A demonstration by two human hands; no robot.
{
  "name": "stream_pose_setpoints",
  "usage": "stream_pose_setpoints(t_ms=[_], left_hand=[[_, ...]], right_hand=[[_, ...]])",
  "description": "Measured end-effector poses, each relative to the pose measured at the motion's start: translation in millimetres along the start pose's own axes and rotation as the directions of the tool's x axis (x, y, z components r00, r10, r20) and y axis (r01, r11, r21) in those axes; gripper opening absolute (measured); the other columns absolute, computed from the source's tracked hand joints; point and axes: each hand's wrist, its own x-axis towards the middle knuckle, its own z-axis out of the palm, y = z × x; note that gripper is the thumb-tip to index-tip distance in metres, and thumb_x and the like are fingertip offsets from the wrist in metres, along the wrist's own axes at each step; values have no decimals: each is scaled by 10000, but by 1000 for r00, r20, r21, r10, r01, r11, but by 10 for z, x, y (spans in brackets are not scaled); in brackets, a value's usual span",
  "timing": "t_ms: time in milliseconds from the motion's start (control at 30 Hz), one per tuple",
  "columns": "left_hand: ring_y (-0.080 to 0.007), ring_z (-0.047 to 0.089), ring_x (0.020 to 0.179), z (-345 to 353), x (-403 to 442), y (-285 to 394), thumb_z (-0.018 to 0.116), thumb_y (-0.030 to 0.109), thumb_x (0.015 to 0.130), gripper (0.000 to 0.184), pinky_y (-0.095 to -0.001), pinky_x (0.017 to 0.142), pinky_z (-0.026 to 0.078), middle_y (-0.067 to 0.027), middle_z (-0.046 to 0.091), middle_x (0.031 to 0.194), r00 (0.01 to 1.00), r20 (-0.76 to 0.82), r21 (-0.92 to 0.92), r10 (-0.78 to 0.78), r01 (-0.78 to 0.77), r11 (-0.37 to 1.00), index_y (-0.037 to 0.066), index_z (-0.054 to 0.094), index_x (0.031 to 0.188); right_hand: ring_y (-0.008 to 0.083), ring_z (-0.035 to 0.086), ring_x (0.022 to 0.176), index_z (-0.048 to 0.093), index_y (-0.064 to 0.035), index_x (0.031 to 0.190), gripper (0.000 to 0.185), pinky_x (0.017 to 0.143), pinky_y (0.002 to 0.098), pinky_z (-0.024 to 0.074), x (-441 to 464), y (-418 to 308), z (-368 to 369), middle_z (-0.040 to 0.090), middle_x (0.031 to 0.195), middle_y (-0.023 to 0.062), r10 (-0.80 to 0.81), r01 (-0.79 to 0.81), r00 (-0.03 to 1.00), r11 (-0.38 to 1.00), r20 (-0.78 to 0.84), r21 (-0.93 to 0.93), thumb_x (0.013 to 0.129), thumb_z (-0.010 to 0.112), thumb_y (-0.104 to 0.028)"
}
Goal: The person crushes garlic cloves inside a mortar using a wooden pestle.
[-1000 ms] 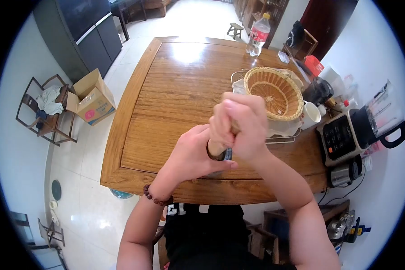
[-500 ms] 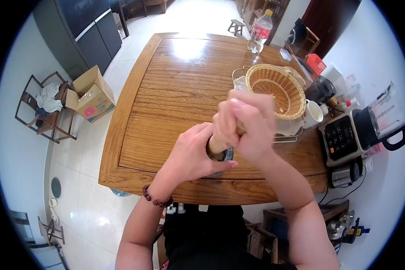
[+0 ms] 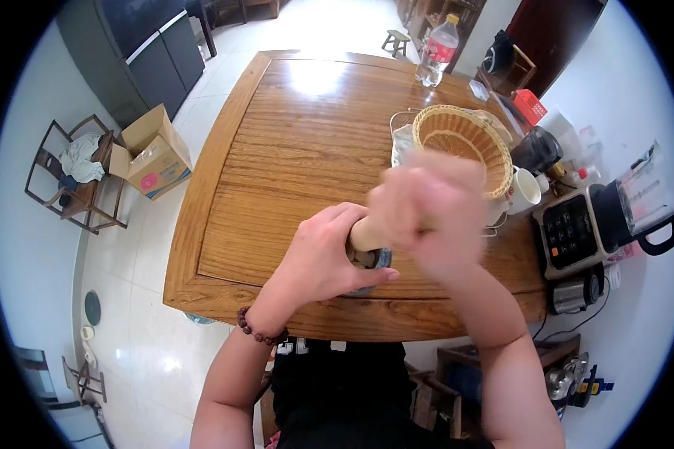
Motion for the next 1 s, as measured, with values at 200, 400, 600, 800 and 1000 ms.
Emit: stream_pose_setpoints(t_ms=[200, 400, 600, 800, 1000], left_hand=[[-364, 715, 1054, 13, 5, -3, 969, 474, 719, 695, -452, 948, 579, -182, 732, 1134, 1000, -16, -15, 14, -15, 1000, 26, 696, 1175], [-360, 718, 1045, 1, 11, 8, 975, 467, 713, 677, -453, 937, 581, -174, 738, 1115, 1000, -2, 2, -1, 1, 1000, 26, 700, 1147], [-355, 719, 1049, 0, 15, 34, 978, 460, 700, 684, -449, 940, 582, -163, 739, 1122, 999, -6, -30, -32, 32, 999, 28, 701, 1153], [-362, 717, 1068, -27, 15, 46, 980, 446, 699, 689, -448, 944, 588, -167, 738, 1147, 1000, 12, -3, -21, 21, 1000, 26, 702, 1169], [-367, 714, 1081, 12, 7, 27, 981, 442, 700, 696, -454, 951, 586, -178, 735, 1158, 999, -34, -34, 4, -5, 999, 29, 698, 1184]], right_hand=[[87, 398, 439, 438, -43, 640, 408, 438, 274, 317, 24, -49, -1, 464, 516, 44, 40, -38, 999, 992, -12, 120, 1044, 456, -94], [105, 392, 433, 442, -40, 685, 367, 433, 281, 315, 14, 135, -119, 452, 524, 45, 83, -82, 995, 996, 60, -30, 1046, 426, -100], [106, 403, 434, 448, -43, 685, 373, 424, 288, 317, -5, 211, -138, 468, 525, 48, 59, -58, 997, 998, 59, -17, 1053, 444, -105], [89, 396, 438, 432, -40, 657, 414, 429, 277, 326, -63, 265, -137, 469, 524, 33, -46, 55, 998, 946, 36, -320, 1064, 468, -108], [77, 406, 452, 443, -37, 663, 402, 428, 263, 323, -35, -17, -73, 495, 542, 32, 15, -4, 998, 983, -56, 185, 1060, 455, -100]])
